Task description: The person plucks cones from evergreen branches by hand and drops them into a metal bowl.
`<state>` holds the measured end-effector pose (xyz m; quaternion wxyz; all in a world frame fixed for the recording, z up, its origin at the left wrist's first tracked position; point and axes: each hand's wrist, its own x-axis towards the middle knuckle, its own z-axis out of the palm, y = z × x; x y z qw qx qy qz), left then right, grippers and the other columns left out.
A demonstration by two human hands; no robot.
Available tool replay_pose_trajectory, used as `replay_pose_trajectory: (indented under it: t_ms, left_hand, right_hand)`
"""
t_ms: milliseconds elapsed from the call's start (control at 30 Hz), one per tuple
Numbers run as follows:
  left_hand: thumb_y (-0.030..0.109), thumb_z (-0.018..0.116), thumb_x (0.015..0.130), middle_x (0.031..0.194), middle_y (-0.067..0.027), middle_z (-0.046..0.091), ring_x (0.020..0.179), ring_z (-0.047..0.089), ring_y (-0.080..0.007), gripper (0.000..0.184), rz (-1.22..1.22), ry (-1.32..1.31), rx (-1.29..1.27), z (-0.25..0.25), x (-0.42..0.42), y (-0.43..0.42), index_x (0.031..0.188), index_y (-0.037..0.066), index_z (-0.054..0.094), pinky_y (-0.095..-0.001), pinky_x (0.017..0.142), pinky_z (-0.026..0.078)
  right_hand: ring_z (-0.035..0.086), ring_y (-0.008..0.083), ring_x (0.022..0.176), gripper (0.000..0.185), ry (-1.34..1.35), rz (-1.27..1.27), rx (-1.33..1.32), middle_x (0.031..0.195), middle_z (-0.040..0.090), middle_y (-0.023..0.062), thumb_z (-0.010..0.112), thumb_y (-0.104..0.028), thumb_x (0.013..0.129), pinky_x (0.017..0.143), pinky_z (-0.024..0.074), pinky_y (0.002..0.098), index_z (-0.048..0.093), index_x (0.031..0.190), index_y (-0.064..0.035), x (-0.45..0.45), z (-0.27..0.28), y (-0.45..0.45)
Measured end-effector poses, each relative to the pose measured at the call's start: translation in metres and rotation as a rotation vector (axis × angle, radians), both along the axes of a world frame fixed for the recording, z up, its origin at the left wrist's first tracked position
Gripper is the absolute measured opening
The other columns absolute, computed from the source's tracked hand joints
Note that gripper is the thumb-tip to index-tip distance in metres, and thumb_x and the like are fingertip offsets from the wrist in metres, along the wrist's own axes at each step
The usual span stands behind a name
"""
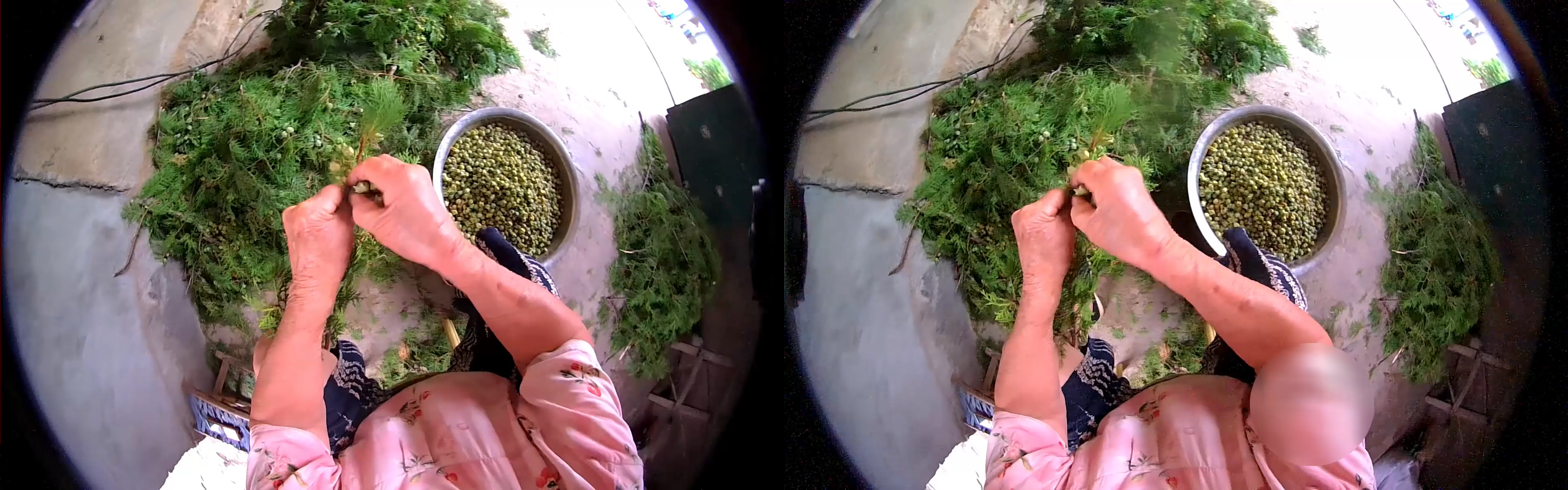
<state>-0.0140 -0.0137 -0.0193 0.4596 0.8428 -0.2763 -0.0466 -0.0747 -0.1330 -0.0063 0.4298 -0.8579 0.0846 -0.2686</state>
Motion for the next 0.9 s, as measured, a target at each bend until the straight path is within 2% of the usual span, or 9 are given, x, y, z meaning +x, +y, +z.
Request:
replay_pose_trajectory:
  t_ms: [67,100,300,400,500,567,667,833,900]
  left_hand:
    - [0.002,0.056,0.075,0.054,-0.0083,0.056,0.048,0.053,-0.0151,0.008,-0.01,0.153,-0.044,0.004,0.0,-0.002,0.067,0.002,0.057,-0.0276,0.048,0.042]
    - [0.002,0.058,0.075,0.055,-0.0044,0.057,0.05,0.053,-0.0102,0.005,0.026,0.245,-0.092,0.013,0.001,-0.004,0.07,0.002,0.06,-0.025,0.048,0.042]
    - [0.007,0.064,0.079,0.074,-0.0012,0.061,0.055,0.053,-0.0091,0.015,0.056,0.452,-0.319,0.007,0.007,-0.001,0.092,0.0,0.064,-0.0218,0.054,0.041]
    - [0.009,0.062,0.08,0.07,0.0,0.06,0.055,0.053,-0.0074,0.009,0.116,0.438,-0.409,0.006,0.009,-0.002,0.084,0.002,0.063,-0.0217,0.053,0.042]
    - [0.011,0.06,0.082,0.076,-0.0012,0.059,0.054,0.054,-0.0093,0.009,0.088,0.507,-0.339,0.012,0.011,0.002,0.082,0.001,0.06,-0.0234,0.053,0.039]
    - [0.011,0.057,0.084,0.077,-0.0014,0.058,0.053,0.053,-0.0104,0.011,0.088,0.555,-0.374,0.011,0.012,0.001,0.083,0.001,0.056,-0.0241,0.056,0.038]
    - [0.011,0.056,0.084,0.077,-0.0015,0.057,0.053,0.052,-0.0107,0.01,0.114,0.586,-0.389,0.007,0.012,0.001,0.084,0.001,0.056,-0.0253,0.059,0.039]
    - [0.011,0.058,0.082,0.078,-0.0018,0.058,0.056,0.051,-0.0108,0.009,0.101,0.679,-0.463,0.011,0.015,0.0,0.086,0.002,0.057,-0.0255,0.059,0.039]
    - [0.009,0.06,0.08,0.078,-0.0017,0.058,0.057,0.051,-0.0105,0.009,0.099,0.689,-0.453,0.013,0.014,-0.003,0.087,0.003,0.057,-0.025,0.058,0.04]
  right_hand:
    - [0.052,0.014,0.052,0.008,0.374,0.197,1.019,0.064,0.056,0.0049,0.059,-0.003,0.075,0.041,0.0363,0.0253,0.061,0.082,-0.0013,-0.006,0.013,-0.019]
    - [0.044,0.0061,0.047,0.008,0.24,0.225,1.302,0.06,0.053,0.0008,0.06,-0.004,0.078,0.038,0.0267,0.0182,0.062,0.085,-0.0025,-0.008,0.008,-0.028]
    - [0.054,0.0171,0.073,0.018,-0.015,-0.441,1.413,0.087,0.055,0.0129,0.059,-0.003,0.08,0.059,0.0483,0.0217,0.055,0.096,0.0032,-0.026,-0.009,-0.115]
    - [0.053,0.0227,0.081,0.015,-0.243,-0.702,1.514,0.097,0.05,0.0189,0.054,-0.002,0.083,0.072,0.0531,0.027,0.051,0.093,0.0082,-0.041,-0.038,-0.159]
    - [0.046,0.0312,0.105,0.032,-0.448,-0.609,1.658,0.118,0.038,0.024,0.049,-0.005,0.086,0.085,0.0501,0.0371,0.04,0.112,0.011,-0.056,-0.076,-0.206]
    - [0.022,0.0358,0.126,0.053,-0.544,-0.719,1.715,0.136,0.016,0.0246,0.047,-0.008,0.087,0.1,0.0344,0.049,0.019,0.128,0.0105,-0.06,-0.09,-0.225]
    - [0.01,0.0355,0.131,0.063,-0.629,-0.639,1.791,0.14,0.001,0.0233,0.047,-0.01,0.088,0.107,0.016,0.0535,0.005,0.131,0.009,-0.063,-0.091,-0.23]
    - [0.015,0.0353,0.13,0.055,-0.669,-0.654,1.721,0.138,0.011,0.0243,0.046,-0.011,0.089,0.107,0.0162,0.0529,0.014,0.128,0.0101,-0.062,-0.099,-0.24]
    - [0.025,0.0353,0.126,0.043,-0.574,-0.832,1.505,0.132,0.026,0.0262,0.046,-0.008,0.088,0.103,0.0261,0.0518,0.028,0.121,0.0115,-0.059,-0.076,-0.219]
